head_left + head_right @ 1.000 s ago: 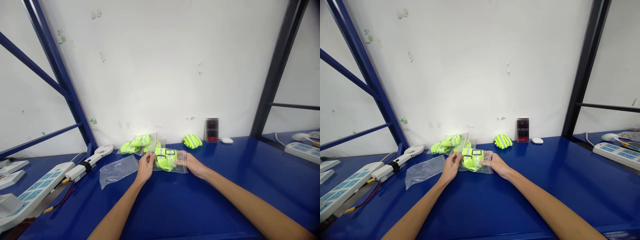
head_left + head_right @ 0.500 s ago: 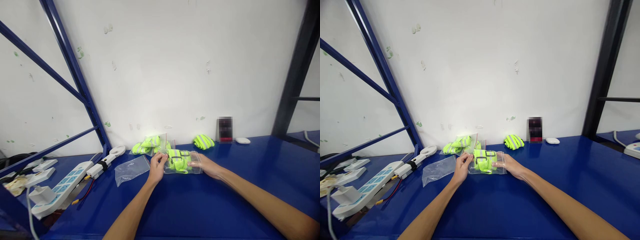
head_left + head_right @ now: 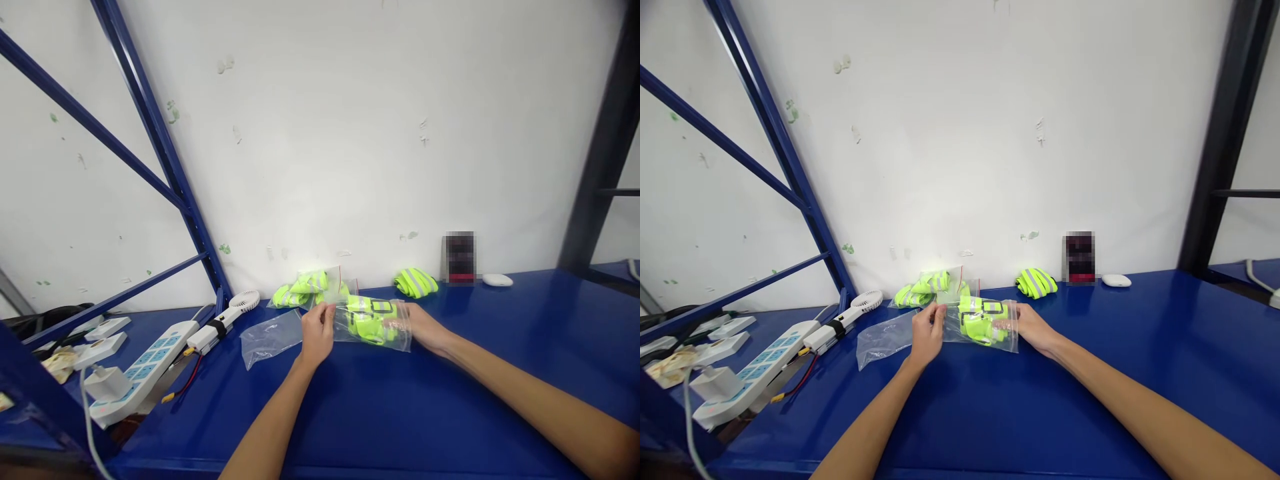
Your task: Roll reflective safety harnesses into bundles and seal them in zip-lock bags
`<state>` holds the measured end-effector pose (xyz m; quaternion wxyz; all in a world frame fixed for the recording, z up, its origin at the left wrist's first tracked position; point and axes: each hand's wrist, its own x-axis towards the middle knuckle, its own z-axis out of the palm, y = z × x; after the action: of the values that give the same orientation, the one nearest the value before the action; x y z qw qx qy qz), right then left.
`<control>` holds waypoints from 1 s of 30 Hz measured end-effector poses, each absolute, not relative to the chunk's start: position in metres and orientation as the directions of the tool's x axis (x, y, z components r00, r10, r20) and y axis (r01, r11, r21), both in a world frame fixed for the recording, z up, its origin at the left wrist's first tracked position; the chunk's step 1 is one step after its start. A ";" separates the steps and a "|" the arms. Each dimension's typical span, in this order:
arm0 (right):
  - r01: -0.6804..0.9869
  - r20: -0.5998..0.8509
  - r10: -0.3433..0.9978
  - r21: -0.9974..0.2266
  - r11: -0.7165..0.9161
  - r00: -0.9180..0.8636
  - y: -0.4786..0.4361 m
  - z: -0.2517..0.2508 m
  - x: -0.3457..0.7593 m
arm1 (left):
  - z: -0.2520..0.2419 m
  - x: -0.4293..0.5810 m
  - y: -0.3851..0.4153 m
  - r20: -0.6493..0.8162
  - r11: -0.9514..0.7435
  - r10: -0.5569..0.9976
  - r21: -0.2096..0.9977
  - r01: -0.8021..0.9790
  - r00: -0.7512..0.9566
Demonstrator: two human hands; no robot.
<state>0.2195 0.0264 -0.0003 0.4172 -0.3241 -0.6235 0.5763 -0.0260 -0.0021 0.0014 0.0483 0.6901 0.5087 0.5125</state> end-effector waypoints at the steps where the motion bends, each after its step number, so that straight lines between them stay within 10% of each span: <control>1: -0.083 0.171 0.891 -0.985 0.150 -0.420 0.029 -0.001 0.220 | 0.004 -0.031 -0.002 0.664 -0.461 0.743 0.595 0.659 -0.080; 12: -0.092 0.228 0.939 -0.973 0.212 -0.256 0.034 -0.011 0.201 | 0.027 -0.068 -0.024 0.584 -0.303 0.790 0.638 0.708 -0.188; 21: -0.293 0.003 0.982 -0.955 -0.053 -0.187 0.059 -0.013 0.239 | 0.049 -0.148 -0.028 0.488 -0.175 0.821 0.711 0.681 -0.298; 26: -0.129 -0.057 0.962 -0.987 -0.094 -0.269 0.056 -0.012 0.238 | 0.048 -0.209 -0.049 0.350 0.186 0.855 0.482 0.856 -0.383; 30: 0.211 0.125 0.941 -0.957 0.198 -0.316 0.039 -0.010 0.223 | 0.042 -0.209 -0.063 0.320 0.464 0.819 0.115 0.878 -0.475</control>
<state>0.2235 0.0388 -0.0098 0.3939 -0.4323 -0.6662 0.4628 -0.2090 -0.0626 0.0424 -0.1104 0.5001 0.8486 0.1329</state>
